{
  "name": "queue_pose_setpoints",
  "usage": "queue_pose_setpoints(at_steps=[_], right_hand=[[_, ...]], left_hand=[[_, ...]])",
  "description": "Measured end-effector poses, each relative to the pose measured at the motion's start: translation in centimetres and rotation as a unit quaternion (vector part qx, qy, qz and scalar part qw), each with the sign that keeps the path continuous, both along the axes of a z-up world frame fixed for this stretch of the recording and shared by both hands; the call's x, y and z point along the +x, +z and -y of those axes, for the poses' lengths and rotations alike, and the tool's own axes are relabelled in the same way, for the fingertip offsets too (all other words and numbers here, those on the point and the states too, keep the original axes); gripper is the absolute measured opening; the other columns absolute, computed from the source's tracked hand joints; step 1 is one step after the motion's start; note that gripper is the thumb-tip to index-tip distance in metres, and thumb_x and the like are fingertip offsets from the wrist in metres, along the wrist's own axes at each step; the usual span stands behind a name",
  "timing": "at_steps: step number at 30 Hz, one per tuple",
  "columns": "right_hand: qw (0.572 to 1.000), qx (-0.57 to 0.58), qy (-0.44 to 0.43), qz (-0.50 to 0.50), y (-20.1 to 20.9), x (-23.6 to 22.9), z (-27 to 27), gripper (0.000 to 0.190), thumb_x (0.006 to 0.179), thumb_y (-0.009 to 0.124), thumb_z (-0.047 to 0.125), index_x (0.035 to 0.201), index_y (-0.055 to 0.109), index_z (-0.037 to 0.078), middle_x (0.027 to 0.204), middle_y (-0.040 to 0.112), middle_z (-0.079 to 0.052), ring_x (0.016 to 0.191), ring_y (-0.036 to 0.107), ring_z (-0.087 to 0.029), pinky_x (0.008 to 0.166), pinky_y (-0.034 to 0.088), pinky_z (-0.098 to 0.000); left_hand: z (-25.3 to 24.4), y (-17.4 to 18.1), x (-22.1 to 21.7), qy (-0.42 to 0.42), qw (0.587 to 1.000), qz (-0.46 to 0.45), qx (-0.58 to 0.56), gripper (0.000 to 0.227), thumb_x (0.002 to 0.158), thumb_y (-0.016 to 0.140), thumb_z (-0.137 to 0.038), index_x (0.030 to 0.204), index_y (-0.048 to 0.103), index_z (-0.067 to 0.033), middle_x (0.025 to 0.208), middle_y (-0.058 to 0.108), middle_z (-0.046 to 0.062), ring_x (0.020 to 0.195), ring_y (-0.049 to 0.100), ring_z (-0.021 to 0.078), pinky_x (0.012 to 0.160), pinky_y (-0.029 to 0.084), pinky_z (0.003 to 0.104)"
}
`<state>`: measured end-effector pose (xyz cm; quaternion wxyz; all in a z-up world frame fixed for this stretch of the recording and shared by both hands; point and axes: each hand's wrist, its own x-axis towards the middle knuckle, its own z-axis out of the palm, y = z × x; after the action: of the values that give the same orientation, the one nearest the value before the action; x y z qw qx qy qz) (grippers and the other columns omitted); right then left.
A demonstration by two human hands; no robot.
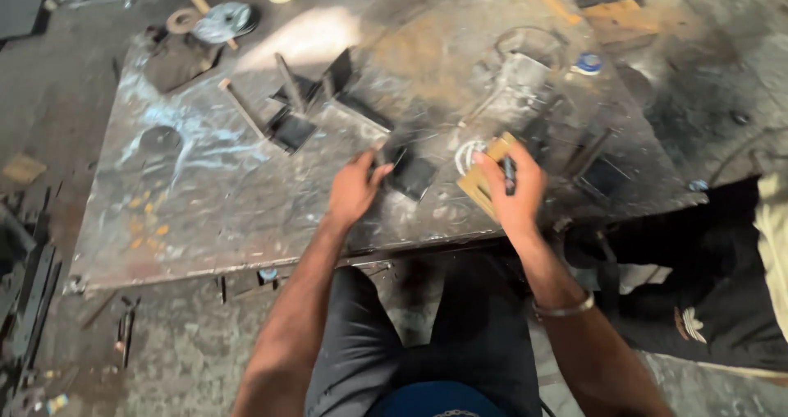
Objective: The person marks a metal bracket with a marker while holding it against a wooden jig on a workbench. The person repeatedly repositions the bracket and marks different sections of the metal piece.
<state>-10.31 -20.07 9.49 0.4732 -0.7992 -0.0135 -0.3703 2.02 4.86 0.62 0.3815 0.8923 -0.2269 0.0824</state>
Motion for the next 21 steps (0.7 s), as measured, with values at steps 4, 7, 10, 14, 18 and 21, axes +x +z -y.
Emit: queue_pose_setpoints(at_steps=[4,7,10,14,18,21], right_hand=[[0.997,0.002,-0.039,-0.062,-2.8,-1.6,-1.8,0.023,0.091,0.081,0.020,0.091,0.066,0.003,0.069,0.058,-0.002,0.064,0.047,-0.007,0.059,0.043,-0.0293],[0.995,0.007,-0.046,-0.087,-4.5,-1.3,-4.5,0.025,0.089,0.083,0.022,0.088,0.065,0.004,0.066,0.057,-0.003,0.060,0.047,-0.009,0.057,0.043,-0.0305],[0.995,0.000,-0.054,-0.081,-6.3,-0.1,-7.6,0.027,0.088,0.084,0.025,0.089,0.065,0.005,0.067,0.060,-0.006,0.059,0.052,-0.016,0.057,0.045,-0.0336],[0.993,-0.080,-0.083,-0.025,-7.7,3.2,-11.4,0.031,0.089,0.083,0.029,0.095,0.063,0.006,0.080,0.065,-0.013,0.071,0.063,-0.036,0.062,0.048,-0.0444],[0.987,-0.091,-0.127,-0.022,-8.3,5.4,-13.1,0.034,0.089,0.082,0.032,0.099,0.063,0.006,0.088,0.065,-0.017,0.082,0.063,-0.043,0.068,0.047,-0.0512],[0.983,-0.085,-0.161,-0.029,-8.0,6.9,-13.3,0.037,0.089,0.082,0.033,0.104,0.062,0.005,0.094,0.062,-0.021,0.088,0.060,-0.047,0.072,0.046,-0.0541]], left_hand=[[2.0,1.2,1.3,0.022,0.999,0.000,-0.031,0.047,0.096,0.065,-0.046,0.119,0.061,-0.0052,0.110,0.069,0.022,0.095,0.066,0.0472,0.077,0.051,0.055],[2.4,1.2,1.5,0.032,0.999,-0.009,-0.044,0.046,0.094,0.065,-0.048,0.117,0.063,-0.0074,0.109,0.070,0.020,0.093,0.068,0.0456,0.075,0.052,0.054],[1.9,1.8,0.8,0.026,0.999,-0.025,-0.031,0.045,0.094,0.065,-0.050,0.113,0.066,-0.0087,0.109,0.072,0.019,0.095,0.069,0.0444,0.076,0.053,0.053],[0.5,2.8,0.6,-0.007,0.997,-0.069,-0.032,0.048,0.099,0.055,-0.054,0.117,0.072,-0.0126,0.110,0.074,0.019,0.102,0.069,0.0424,0.085,0.053,0.049],[-0.6,0.4,1.3,-0.039,0.993,-0.086,-0.077,0.053,0.104,0.044,-0.053,0.126,0.070,-0.0121,0.122,0.072,0.020,0.113,0.066,0.0413,0.094,0.051,0.046],[-0.5,-0.9,2.0,-0.071,0.987,-0.083,-0.115,0.057,0.107,0.037,-0.051,0.132,0.067,-0.0080,0.131,0.068,0.021,0.123,0.061,0.0408,0.103,0.047,0.044]])
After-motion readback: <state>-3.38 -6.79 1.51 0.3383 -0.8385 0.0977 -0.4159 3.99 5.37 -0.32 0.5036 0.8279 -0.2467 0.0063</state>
